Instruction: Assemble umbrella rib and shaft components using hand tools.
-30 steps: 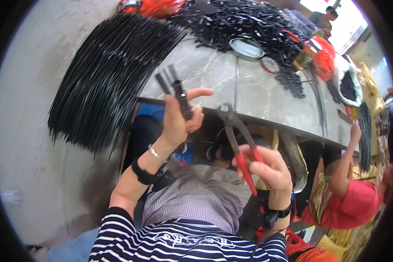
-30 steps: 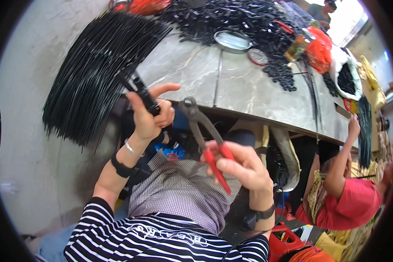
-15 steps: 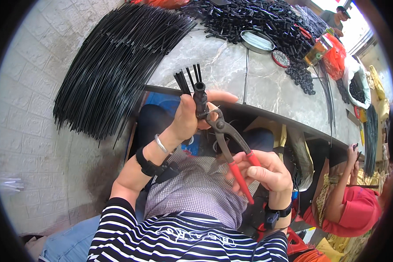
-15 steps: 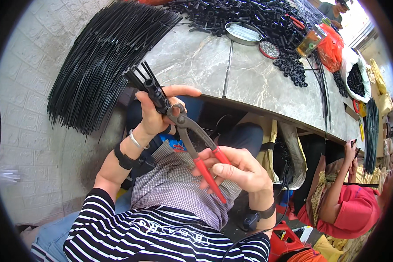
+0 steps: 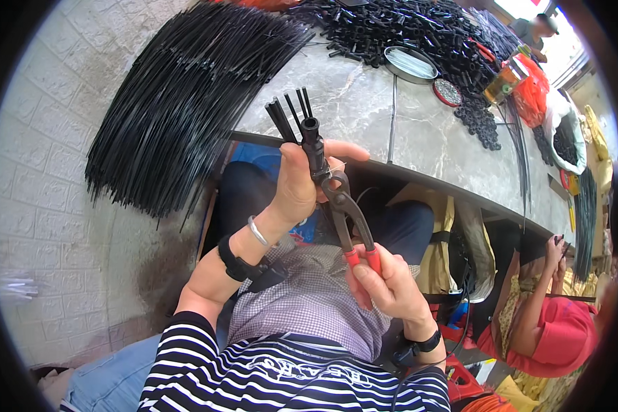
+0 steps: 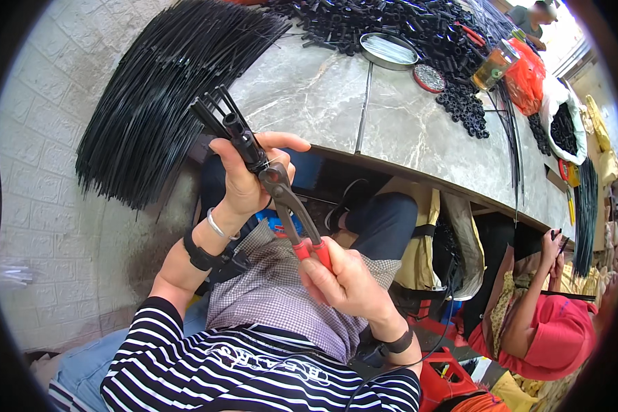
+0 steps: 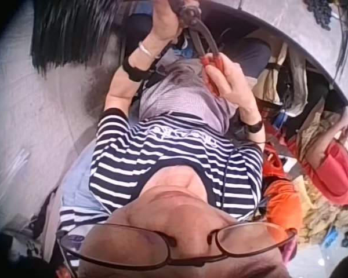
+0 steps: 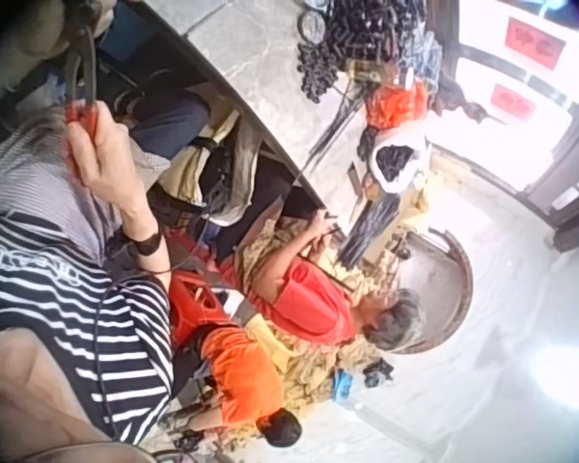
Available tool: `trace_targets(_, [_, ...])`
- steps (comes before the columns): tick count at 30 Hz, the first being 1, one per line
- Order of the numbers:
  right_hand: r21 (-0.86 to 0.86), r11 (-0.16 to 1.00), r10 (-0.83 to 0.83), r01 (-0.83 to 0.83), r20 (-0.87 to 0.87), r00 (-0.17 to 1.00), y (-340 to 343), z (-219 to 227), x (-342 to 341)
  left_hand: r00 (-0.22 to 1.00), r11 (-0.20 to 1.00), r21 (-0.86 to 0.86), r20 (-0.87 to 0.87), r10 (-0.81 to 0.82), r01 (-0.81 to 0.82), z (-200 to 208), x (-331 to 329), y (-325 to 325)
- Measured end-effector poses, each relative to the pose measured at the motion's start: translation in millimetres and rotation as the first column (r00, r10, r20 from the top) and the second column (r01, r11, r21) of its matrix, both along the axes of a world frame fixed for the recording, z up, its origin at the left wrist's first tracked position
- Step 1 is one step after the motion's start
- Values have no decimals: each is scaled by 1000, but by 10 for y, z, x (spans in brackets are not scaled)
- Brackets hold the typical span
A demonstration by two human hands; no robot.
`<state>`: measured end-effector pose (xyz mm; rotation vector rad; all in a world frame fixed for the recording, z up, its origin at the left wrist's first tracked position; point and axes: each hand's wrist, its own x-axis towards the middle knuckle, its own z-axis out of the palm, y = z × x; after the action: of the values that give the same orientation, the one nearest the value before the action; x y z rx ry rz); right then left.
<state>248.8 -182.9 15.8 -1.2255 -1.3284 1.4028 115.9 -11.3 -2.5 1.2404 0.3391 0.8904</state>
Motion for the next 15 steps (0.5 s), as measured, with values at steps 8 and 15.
trace_targets(8, [210,973,-121,99,98,988,52,-131,-147,996,998,-5,66,63,-63,-17,22,-10])
trace_targets(15, [94,984,-144,149,-54,988,64,-82,-54,988,987,-143,128,85,-67,-19,47,43])
